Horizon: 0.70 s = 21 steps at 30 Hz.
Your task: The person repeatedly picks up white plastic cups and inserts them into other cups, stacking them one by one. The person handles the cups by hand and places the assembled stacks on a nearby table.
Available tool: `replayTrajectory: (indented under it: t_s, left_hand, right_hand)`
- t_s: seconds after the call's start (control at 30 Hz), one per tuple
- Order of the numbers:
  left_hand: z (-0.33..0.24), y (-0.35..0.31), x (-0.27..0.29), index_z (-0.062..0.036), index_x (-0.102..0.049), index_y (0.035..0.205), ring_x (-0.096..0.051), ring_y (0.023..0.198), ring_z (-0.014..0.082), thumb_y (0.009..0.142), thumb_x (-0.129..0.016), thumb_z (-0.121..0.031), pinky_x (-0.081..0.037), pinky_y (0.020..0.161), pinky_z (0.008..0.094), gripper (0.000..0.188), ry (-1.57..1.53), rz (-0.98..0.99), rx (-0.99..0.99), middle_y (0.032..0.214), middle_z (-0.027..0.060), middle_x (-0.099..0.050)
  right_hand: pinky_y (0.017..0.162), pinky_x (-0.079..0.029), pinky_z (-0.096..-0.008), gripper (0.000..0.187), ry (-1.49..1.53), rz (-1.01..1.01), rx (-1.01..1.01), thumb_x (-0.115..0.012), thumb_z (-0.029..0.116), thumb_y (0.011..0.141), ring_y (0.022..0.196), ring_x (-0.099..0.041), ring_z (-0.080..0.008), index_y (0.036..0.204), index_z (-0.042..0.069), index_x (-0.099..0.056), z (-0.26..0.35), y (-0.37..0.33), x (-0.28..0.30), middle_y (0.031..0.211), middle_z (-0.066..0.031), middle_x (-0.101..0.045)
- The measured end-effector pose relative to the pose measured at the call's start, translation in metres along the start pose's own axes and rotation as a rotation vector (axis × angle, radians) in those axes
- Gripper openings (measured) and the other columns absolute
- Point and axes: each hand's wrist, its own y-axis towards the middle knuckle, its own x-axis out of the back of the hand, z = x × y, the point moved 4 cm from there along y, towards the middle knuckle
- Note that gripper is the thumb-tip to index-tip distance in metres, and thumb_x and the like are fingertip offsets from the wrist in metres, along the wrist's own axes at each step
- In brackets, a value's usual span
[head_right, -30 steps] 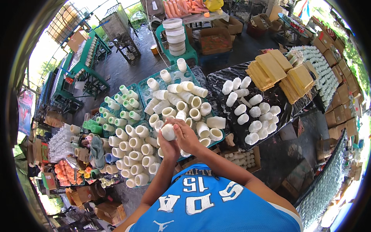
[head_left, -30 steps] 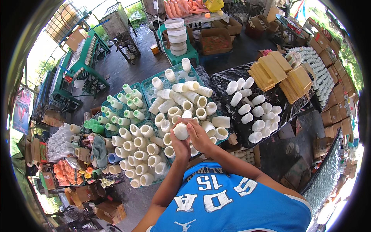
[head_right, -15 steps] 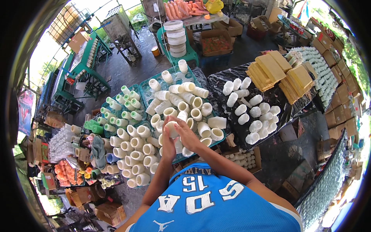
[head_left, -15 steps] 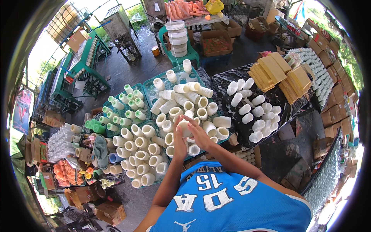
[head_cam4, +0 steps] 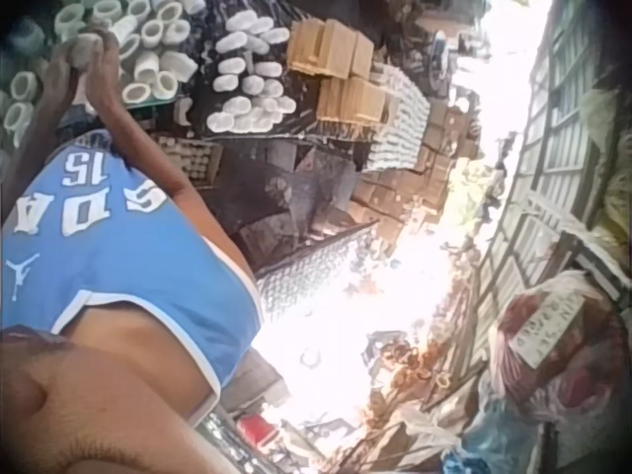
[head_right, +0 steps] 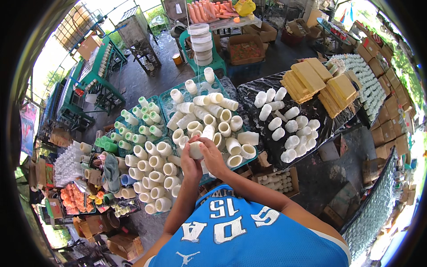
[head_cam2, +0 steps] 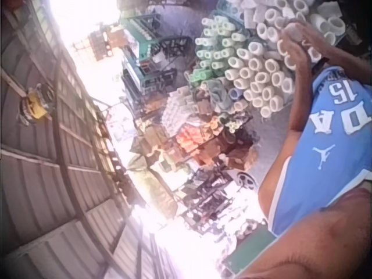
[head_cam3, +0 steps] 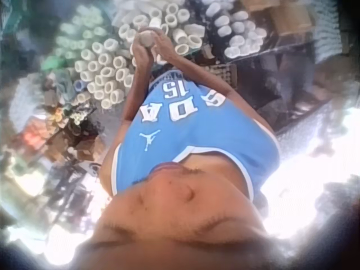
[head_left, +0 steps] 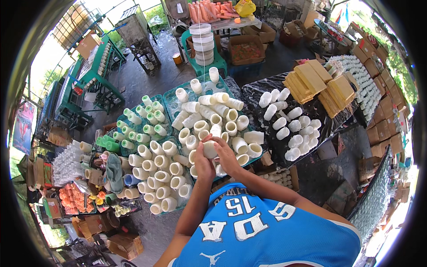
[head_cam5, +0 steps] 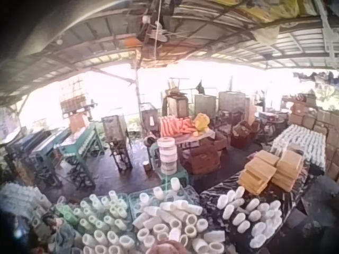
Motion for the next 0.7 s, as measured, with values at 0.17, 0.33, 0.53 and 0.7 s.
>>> replayTrajectory:
  t_s: [0.17, 0.33, 0.53, 0.7]
  left_hand:
    - [-0.013, -0.008, -0.005, 0.0001, -0.068, 0.123, -0.056, 0.135, 0.0246, 0.108, -0.043, -0.017, -0.039, 0.118, 0.0387, 0.033, 0.273, 0.229, -0.266, 0.144, 0.0169, -0.062]
    - [-0.009, -0.015, -0.007, 0.0004, -0.068, 0.109, -0.058, 0.129, 0.0212, 0.103, -0.052, -0.010, -0.040, 0.115, 0.0361, 0.020, 0.226, 0.258, -0.354, 0.138, 0.0160, -0.064]
    - [0.004, -0.008, 0.007, -0.0025, -0.068, 0.109, -0.064, 0.118, 0.0210, 0.104, -0.053, -0.017, -0.047, 0.108, 0.0350, 0.022, 0.124, 0.072, -0.186, 0.129, 0.0132, -0.069]
    - [0.003, 0.004, 0.015, -0.0050, -0.066, 0.119, -0.068, 0.108, 0.0206, 0.110, -0.053, -0.029, -0.056, 0.096, 0.0360, 0.028, -0.195, -0.175, 0.017, 0.118, 0.0097, -0.070]
  right_hand:
    - [0.112, -0.041, -0.0364, 0.037, -0.116, -0.021, 0.108, -0.047, 0.022, 0.110, 0.126, -0.056, -0.0250, 0.138, 0.000, -0.058, 0.001, -0.003, 0.003, 0.132, -0.0143, -0.060]
    - [0.113, -0.039, -0.0350, 0.037, -0.216, 0.081, 0.290, -0.045, 0.020, 0.107, 0.127, -0.054, -0.0206, 0.135, 0.000, -0.059, 0.007, -0.002, 0.000, 0.134, -0.0114, -0.058]
    - [0.116, -0.037, -0.0365, 0.038, -0.233, 0.017, 0.278, -0.041, 0.026, 0.113, 0.129, -0.053, -0.0228, 0.123, 0.000, -0.067, -0.002, -0.001, -0.003, 0.130, -0.0122, -0.058]
    - [0.121, -0.032, -0.0378, 0.053, -0.429, 0.124, 0.310, -0.041, 0.043, 0.115, 0.140, -0.047, -0.0263, 0.143, 0.001, -0.056, 0.007, -0.001, -0.003, 0.139, -0.0146, -0.055]
